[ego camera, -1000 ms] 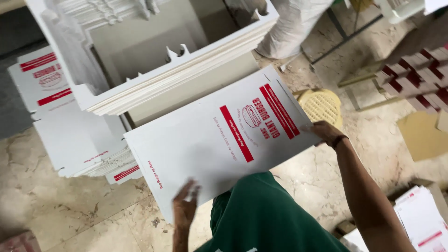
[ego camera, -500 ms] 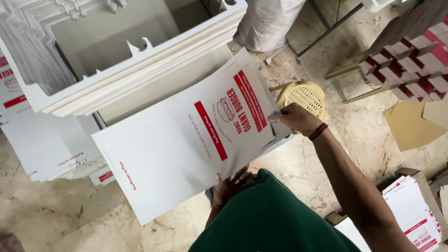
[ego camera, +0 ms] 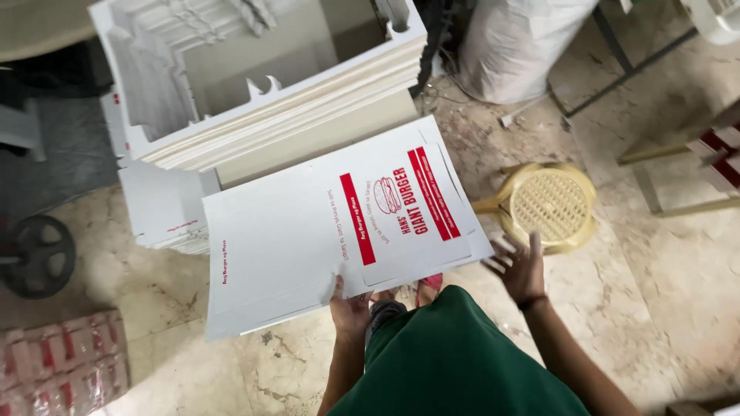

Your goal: The person repeatedly picks up flat cardboard pieces, folds them into box shapes, and stacks them. They also handle white plastic frames, placing them into a larger container. The task involves repetitive folding and stacking of packaging materials.

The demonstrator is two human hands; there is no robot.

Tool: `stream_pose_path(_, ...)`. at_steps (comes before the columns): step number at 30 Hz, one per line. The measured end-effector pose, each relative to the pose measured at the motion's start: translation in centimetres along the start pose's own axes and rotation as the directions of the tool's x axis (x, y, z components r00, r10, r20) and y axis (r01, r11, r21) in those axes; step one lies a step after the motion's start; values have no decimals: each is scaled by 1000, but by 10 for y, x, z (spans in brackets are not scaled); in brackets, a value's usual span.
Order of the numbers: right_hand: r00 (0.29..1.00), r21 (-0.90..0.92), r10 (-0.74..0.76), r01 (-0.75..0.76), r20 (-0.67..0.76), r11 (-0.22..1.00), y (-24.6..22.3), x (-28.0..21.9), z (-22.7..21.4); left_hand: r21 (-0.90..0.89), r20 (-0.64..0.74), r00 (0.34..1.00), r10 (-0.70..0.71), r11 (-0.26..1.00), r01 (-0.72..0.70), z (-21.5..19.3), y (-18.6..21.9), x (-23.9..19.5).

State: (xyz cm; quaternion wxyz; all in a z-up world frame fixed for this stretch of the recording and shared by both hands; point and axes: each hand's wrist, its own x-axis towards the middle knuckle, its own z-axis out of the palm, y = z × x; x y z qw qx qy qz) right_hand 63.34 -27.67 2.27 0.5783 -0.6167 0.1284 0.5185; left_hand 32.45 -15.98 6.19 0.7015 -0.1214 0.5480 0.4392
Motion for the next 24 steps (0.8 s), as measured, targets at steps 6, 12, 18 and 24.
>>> stream_pose_path(6,877,450,20,-266,480,852,97,35,-28,1,4,999,53,999,-53,-8,9,5)
stream_pose_path(12,868,233,53,-191,493,954,52,-4,51,50,68,994,90,994,-94,-29,-7,29)
stream_pose_path(18,1000,-111,-26,24,-15,994,64,7,56,-337,-178,983,37,937,-96,-103,43,52)
stream_pose_path(24,838,-864,-393,472,378,174,63,33,24,-304,-122,939,322,888,-344,-192,146,91)
